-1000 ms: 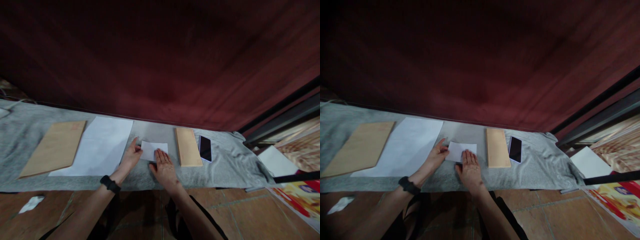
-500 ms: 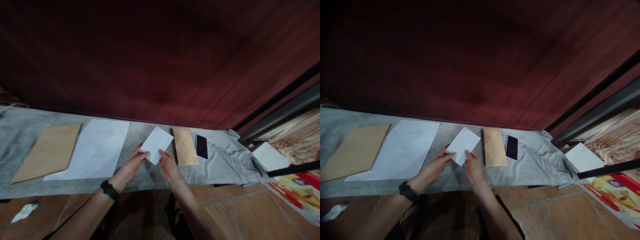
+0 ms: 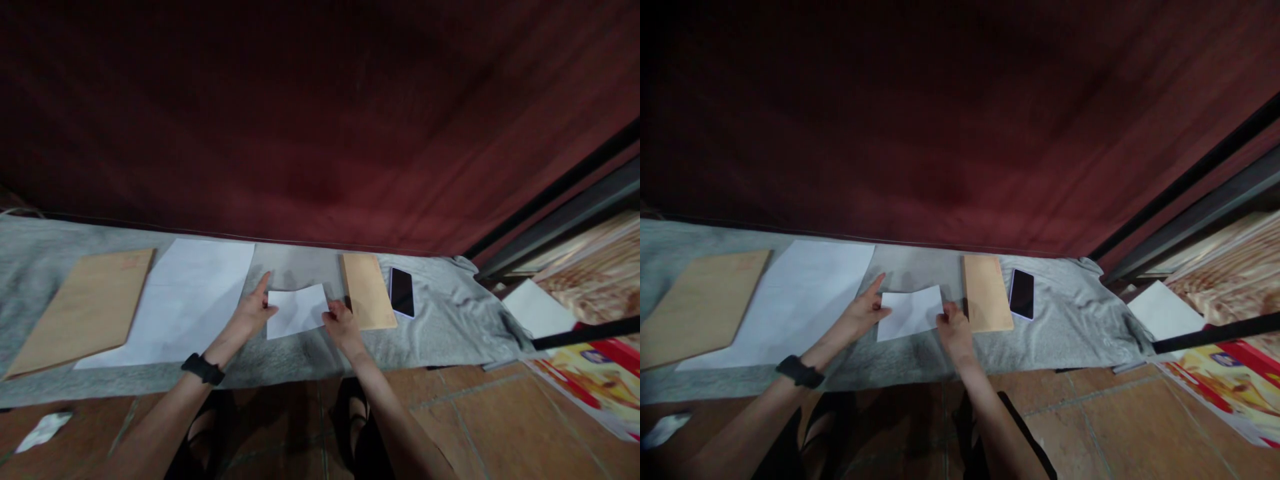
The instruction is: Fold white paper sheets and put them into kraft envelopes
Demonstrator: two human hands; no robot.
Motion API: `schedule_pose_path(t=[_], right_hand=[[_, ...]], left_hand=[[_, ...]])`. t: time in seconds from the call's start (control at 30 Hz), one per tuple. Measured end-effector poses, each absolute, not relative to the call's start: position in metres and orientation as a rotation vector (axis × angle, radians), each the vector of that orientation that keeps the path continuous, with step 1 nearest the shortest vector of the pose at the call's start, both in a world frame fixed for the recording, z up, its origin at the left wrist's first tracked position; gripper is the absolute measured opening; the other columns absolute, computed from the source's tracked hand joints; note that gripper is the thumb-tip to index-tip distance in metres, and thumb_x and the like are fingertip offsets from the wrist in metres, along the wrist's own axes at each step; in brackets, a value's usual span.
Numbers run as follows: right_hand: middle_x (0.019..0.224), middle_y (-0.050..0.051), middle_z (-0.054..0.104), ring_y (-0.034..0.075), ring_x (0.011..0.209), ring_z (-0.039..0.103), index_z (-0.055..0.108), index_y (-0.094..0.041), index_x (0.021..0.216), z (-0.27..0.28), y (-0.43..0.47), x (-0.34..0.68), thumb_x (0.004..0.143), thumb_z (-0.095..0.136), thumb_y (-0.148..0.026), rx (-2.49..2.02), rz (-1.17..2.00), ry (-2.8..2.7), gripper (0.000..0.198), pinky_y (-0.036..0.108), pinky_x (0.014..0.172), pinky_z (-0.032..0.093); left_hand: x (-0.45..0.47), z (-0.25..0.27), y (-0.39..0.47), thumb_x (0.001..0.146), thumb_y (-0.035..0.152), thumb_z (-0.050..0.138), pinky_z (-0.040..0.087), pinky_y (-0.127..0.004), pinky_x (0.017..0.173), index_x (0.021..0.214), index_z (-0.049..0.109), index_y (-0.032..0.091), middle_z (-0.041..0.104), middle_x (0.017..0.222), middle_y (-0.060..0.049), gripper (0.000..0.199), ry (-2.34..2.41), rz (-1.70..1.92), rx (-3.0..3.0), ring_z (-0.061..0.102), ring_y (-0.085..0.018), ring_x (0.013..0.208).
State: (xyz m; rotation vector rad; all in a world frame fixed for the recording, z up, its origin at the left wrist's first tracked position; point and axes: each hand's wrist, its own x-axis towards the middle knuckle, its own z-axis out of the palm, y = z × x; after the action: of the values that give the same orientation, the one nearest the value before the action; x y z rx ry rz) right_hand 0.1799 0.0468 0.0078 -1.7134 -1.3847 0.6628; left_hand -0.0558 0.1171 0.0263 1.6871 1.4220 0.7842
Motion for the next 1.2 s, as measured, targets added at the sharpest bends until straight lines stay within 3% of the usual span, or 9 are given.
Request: schedule_pose_path(t=[0.2, 0.4, 0.57, 0.67, 0.8, 0.93, 1.07, 1.2], right_hand=[[0.095, 0.009, 0.075, 0.024, 0.085, 0.072, 0.061, -0.018, 0.124, 0.025, 0.03, 0.175, 0.09, 0.05, -0.017, -2.092, 0.341, -1.667, 0.036, 0.031, 0.078, 0.052], [0.124, 0.016, 0.067, 0.026, 0.116, 0.062, 0.06, -0.013, 0.13, 0.041, 0.025, 0.163, 0.097, 0.044, -0.017, -2.003, 0.053, -1.94, 0.037, 0.041, 0.104, 0.047], [0.155, 0.009, 0.047, 0.022, 0.143, 0.043, 0.049, -0.014, 0.147, 0.034, 0.019, 0.139, 0.104, 0.039, -0.027, -1.666, 0.15, -2.167, 0.046, 0.039, 0.12, 0.034], [0.157, 0.01, 0.044, 0.021, 0.146, 0.039, 0.047, -0.012, 0.149, 0.029, 0.017, 0.129, 0.105, 0.039, -0.031, -1.644, 0.212, -2.203, 0.049, 0.038, 0.122, 0.033], [0.156, 0.01, 0.045, 0.021, 0.145, 0.041, 0.047, -0.011, 0.149, 0.028, 0.019, 0.127, 0.105, 0.037, -0.03, -1.67, 0.247, -2.181, 0.049, 0.038, 0.122, 0.035], [0.156, 0.012, 0.045, 0.021, 0.146, 0.04, 0.045, -0.009, 0.15, 0.026, 0.022, 0.128, 0.105, 0.037, -0.029, -1.688, 0.257, -2.176, 0.05, 0.039, 0.122, 0.035], [0.157, 0.013, 0.044, 0.023, 0.147, 0.038, 0.046, -0.01, 0.15, 0.017, 0.022, 0.129, 0.105, 0.039, -0.032, -1.747, 0.202, -2.157, 0.05, 0.041, 0.122, 0.033], [0.16, 0.015, 0.038, 0.026, 0.149, 0.034, 0.04, -0.009, 0.153, 0.007, 0.021, 0.13, 0.105, 0.041, -0.035, -1.774, 0.1, -2.164, 0.054, 0.044, 0.122, 0.03]], left_hand=[[-0.048, 0.015, 0.113, 0.077, 0.019, 0.058, 0.047, -0.032, 0.065, 0.159, 0.026, 0.017, 0.069, 0.077, -0.003, 0.088, 1.569, 0.643, 1.936, 0.066, -0.024, 0.067], [-0.043, 0.021, 0.111, 0.076, 0.016, 0.058, 0.053, -0.038, 0.085, 0.158, 0.028, 0.02, 0.07, 0.112, -0.009, 0.088, 1.548, 0.69, 1.956, 0.069, -0.027, 0.094], [-0.045, 0.02, 0.118, 0.073, 0.015, 0.063, 0.053, -0.035, 0.075, 0.157, 0.032, 0.023, 0.069, 0.097, -0.005, 0.09, 1.523, 0.699, 1.861, 0.066, -0.022, 0.075], [-0.048, 0.017, 0.123, 0.071, 0.016, 0.066, 0.051, -0.03, 0.064, 0.158, 0.028, 0.022, 0.068, 0.086, 0.0, 0.096, 1.382, 0.737, 1.697, 0.061, -0.017, 0.063], [-0.05, 0.018, 0.125, 0.067, 0.02, 0.069, 0.049, -0.026, 0.062, 0.16, 0.018, 0.016, 0.066, 0.075, 0.004, 0.106, 1.175, 0.785, 1.481, 0.061, -0.015, 0.063], [-0.047, 0.022, 0.122, 0.064, 0.017, 0.07, 0.046, -0.024, 0.058, 0.158, 0.024, 0.017, 0.062, 0.07, 0.008, 0.105, 1.22, 0.773, 1.499, 0.057, -0.012, 0.057], [-0.043, 0.024, 0.119, 0.066, 0.014, 0.067, 0.044, -0.023, 0.058, 0.158, 0.027, 0.019, 0.06, 0.071, 0.008, 0.1, 1.315, 0.743, 1.612, 0.055, -0.011, 0.056], [-0.041, 0.028, 0.115, 0.074, 0.013, 0.064, 0.051, -0.027, 0.067, 0.158, 0.028, 0.019, 0.066, 0.086, 0.002, 0.092, 1.459, 0.639, 1.798, 0.062, -0.014, 0.066]])
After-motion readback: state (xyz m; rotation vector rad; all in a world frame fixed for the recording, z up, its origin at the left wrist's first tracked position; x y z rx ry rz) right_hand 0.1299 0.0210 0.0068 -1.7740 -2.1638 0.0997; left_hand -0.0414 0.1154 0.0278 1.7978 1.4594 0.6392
